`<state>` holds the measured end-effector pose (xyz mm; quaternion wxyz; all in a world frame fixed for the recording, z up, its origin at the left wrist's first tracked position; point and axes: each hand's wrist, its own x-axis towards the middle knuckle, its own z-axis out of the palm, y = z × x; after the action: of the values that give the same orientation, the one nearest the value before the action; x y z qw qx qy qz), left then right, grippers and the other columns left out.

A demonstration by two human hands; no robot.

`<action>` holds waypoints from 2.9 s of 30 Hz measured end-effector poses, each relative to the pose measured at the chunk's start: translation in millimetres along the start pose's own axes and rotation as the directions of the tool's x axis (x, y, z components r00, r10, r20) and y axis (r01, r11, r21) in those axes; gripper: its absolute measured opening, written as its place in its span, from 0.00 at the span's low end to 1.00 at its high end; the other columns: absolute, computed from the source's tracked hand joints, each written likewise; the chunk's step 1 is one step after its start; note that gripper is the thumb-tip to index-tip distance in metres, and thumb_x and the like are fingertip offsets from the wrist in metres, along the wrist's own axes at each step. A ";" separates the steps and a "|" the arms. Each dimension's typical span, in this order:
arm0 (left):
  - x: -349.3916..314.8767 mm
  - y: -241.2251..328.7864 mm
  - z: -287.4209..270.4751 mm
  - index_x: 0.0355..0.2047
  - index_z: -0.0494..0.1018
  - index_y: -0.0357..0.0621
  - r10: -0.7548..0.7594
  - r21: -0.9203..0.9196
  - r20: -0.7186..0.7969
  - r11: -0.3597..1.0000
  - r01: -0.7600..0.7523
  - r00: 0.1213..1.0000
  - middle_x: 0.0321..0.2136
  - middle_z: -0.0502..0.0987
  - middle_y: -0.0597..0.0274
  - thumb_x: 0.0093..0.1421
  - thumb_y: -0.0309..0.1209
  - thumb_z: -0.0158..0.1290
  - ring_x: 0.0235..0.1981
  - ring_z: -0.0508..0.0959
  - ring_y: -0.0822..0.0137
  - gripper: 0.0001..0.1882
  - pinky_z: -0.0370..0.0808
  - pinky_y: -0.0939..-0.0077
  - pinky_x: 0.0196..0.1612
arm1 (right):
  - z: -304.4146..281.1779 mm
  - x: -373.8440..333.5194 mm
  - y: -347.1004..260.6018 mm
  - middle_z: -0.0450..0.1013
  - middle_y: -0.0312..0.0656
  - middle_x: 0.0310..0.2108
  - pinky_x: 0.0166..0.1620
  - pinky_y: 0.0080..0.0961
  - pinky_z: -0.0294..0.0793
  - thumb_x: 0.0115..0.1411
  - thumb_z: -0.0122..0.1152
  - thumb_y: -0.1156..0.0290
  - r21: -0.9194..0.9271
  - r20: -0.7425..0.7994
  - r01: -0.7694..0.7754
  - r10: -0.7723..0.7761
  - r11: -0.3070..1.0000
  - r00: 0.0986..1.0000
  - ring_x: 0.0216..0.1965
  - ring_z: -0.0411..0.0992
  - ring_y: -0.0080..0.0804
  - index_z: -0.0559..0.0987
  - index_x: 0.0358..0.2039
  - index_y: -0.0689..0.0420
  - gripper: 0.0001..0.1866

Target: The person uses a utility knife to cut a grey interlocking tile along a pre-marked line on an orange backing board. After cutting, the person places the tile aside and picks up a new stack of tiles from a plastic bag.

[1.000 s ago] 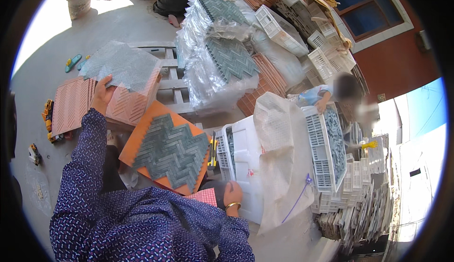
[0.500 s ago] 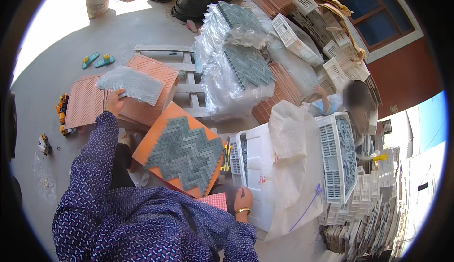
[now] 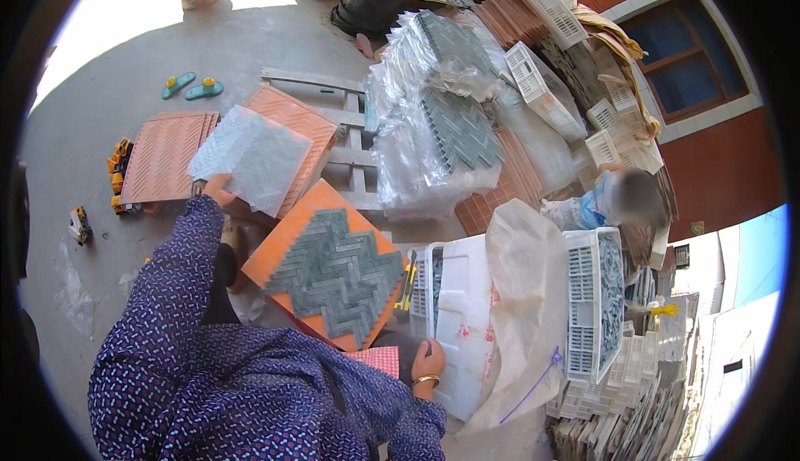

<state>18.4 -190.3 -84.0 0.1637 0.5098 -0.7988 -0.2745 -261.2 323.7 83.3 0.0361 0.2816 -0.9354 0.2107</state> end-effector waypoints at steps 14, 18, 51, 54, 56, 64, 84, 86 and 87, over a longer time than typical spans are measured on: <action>0.6 14.7 -22.8 0.44 0.62 0.34 -0.057 0.139 0.203 0.990 0.029 0.978 0.46 0.65 0.52 0.54 0.29 0.44 0.49 0.63 0.56 0.18 0.62 0.62 0.51 | 1.3 -1.6 -4.7 0.72 0.48 0.34 0.44 0.35 0.66 0.52 0.50 0.64 -0.013 0.021 -0.043 0.043 0.999 0.999 0.38 0.69 0.46 0.76 0.33 0.59 0.13; 6.0 9.3 -16.7 0.43 0.64 0.33 -0.060 0.129 0.193 0.991 0.035 0.979 0.43 0.66 0.50 0.50 0.31 0.49 0.47 0.65 0.55 0.21 0.63 0.64 0.49 | 0.8 0.8 -2.5 0.72 0.48 0.34 0.43 0.33 0.66 0.52 0.50 0.65 -0.025 0.010 -0.033 0.033 0.999 0.999 0.38 0.69 0.44 0.76 0.33 0.60 0.12; 50.0 -51.6 -9.1 0.42 0.64 0.35 -0.281 -0.692 0.118 0.664 0.282 0.952 0.45 0.67 0.51 0.52 0.35 0.48 0.45 0.68 0.55 0.20 0.66 0.66 0.45 | 10.7 -0.8 -5.6 0.72 0.46 0.34 0.43 0.34 0.66 0.51 0.52 0.64 0.027 -0.026 -0.037 0.038 0.999 0.999 0.38 0.69 0.44 0.76 0.31 0.58 0.12; 9.7 36.1 -26.2 0.52 0.55 0.38 -0.429 -0.880 0.183 0.330 0.342 0.885 0.53 0.56 0.51 0.55 0.37 0.46 0.54 0.56 0.53 0.27 0.58 0.62 0.52 | 4.6 -7.5 7.2 0.72 0.45 0.34 0.43 0.34 0.66 0.51 0.52 0.64 0.007 -0.031 -0.073 0.073 0.997 0.997 0.38 0.68 0.44 0.75 0.31 0.57 0.12; -7.8 60.6 -65.9 0.56 0.50 0.40 -0.448 -0.896 0.160 0.308 0.319 0.880 0.56 0.53 0.52 0.56 0.38 0.45 0.57 0.53 0.53 0.30 0.55 0.61 0.54 | 4.5 -6.5 -0.5 0.72 0.45 0.35 0.43 0.35 0.66 0.50 0.52 0.64 0.027 -0.033 -0.070 0.070 0.997 0.997 0.38 0.68 0.43 0.75 0.31 0.57 0.12; -71.2 18.0 -100.2 0.53 0.53 0.40 -0.362 -0.914 0.205 0.262 0.310 0.909 0.48 0.63 0.57 0.57 0.36 0.45 0.51 0.62 0.59 0.26 0.61 0.65 0.52 | 6.7 -4.2 2.3 0.72 0.45 0.35 0.42 0.35 0.66 0.49 0.54 0.63 0.039 -0.093 -0.012 0.015 0.999 0.996 0.39 0.68 0.43 0.75 0.32 0.57 0.13; -68.5 13.7 -93.2 0.49 0.58 0.43 -0.330 -0.940 0.134 0.257 0.225 0.935 0.43 0.67 0.61 0.57 0.34 0.45 0.45 0.67 0.68 0.20 0.63 0.75 0.48 | 8.3 -11.7 11.4 0.71 0.46 0.37 0.45 0.34 0.65 0.50 0.54 0.63 0.137 -0.101 0.021 -0.007 0.990 0.995 0.41 0.68 0.44 0.75 0.34 0.59 0.14; -69.3 16.4 -92.9 0.49 0.58 0.43 -0.345 -0.941 0.138 0.248 0.231 0.929 0.43 0.67 0.61 0.57 0.33 0.45 0.44 0.67 0.68 0.19 0.63 0.76 0.47 | 10.2 -11.6 13.1 0.71 0.46 0.37 0.44 0.35 0.65 0.50 0.55 0.63 0.134 -0.098 0.022 -0.009 0.991 0.995 0.41 0.68 0.43 0.75 0.34 0.58 0.14; -70.3 17.6 -92.8 0.49 0.58 0.43 -0.352 -0.941 0.140 0.244 0.235 0.926 0.43 0.67 0.62 0.57 0.33 0.45 0.44 0.67 0.68 0.19 0.63 0.76 0.47 | 10.6 -12.0 13.4 0.71 0.46 0.37 0.44 0.35 0.65 0.50 0.55 0.62 0.133 -0.096 0.022 -0.009 0.991 0.995 0.41 0.68 0.43 0.75 0.34 0.58 0.14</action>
<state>85.8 -146.1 1.8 0.4163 0.4677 -0.3646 -0.6892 -257.8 335.5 66.4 0.0634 0.2802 -0.9142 0.2858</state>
